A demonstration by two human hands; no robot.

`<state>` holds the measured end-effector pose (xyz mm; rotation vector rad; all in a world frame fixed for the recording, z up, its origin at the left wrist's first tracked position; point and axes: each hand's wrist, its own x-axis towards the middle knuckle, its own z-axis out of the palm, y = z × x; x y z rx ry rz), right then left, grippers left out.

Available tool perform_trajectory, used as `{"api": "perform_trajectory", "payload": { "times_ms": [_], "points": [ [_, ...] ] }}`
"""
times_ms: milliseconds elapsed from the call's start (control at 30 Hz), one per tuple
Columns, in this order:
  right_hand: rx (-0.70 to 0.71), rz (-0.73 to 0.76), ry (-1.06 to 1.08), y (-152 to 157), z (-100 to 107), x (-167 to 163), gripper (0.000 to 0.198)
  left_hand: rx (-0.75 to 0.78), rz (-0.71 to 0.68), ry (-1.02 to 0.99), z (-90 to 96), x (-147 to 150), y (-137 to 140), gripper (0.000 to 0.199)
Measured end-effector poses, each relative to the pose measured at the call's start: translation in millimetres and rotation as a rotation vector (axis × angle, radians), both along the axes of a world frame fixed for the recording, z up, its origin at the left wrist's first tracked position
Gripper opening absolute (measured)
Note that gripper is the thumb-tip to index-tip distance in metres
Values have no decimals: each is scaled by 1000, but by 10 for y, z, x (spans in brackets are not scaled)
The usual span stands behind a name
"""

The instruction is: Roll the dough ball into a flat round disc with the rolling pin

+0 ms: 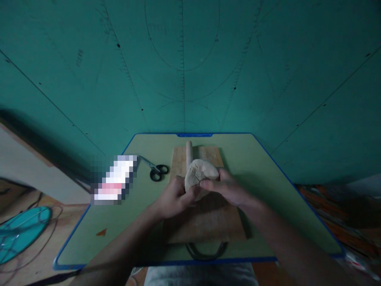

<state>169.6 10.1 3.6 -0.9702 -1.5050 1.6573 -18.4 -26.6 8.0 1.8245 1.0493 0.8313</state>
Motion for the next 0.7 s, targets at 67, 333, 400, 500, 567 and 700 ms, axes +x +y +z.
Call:
{"api": "perform_trajectory", "payload": {
  "times_ms": [67,333,400,500,567,700],
  "points": [
    [12,5,12,-9,7,-12,27,-6,-3,45,3,-7,1,43],
    [45,-37,44,-34,9,-53,30,81,60,97,11,-35,10,49],
    [34,-52,36,-34,20,-48,30,38,84,45,23,-24,7,46],
    [41,-67,-23,-44,37,-44,31,-34,89,-24,45,-7,5,43],
    [73,-70,-48,-53,44,-49,32,-39,124,-31,57,0,11,43],
    [107,-98,1,-4,52,-22,35,20,234,29,77,-15,42,44]
  ]
}}
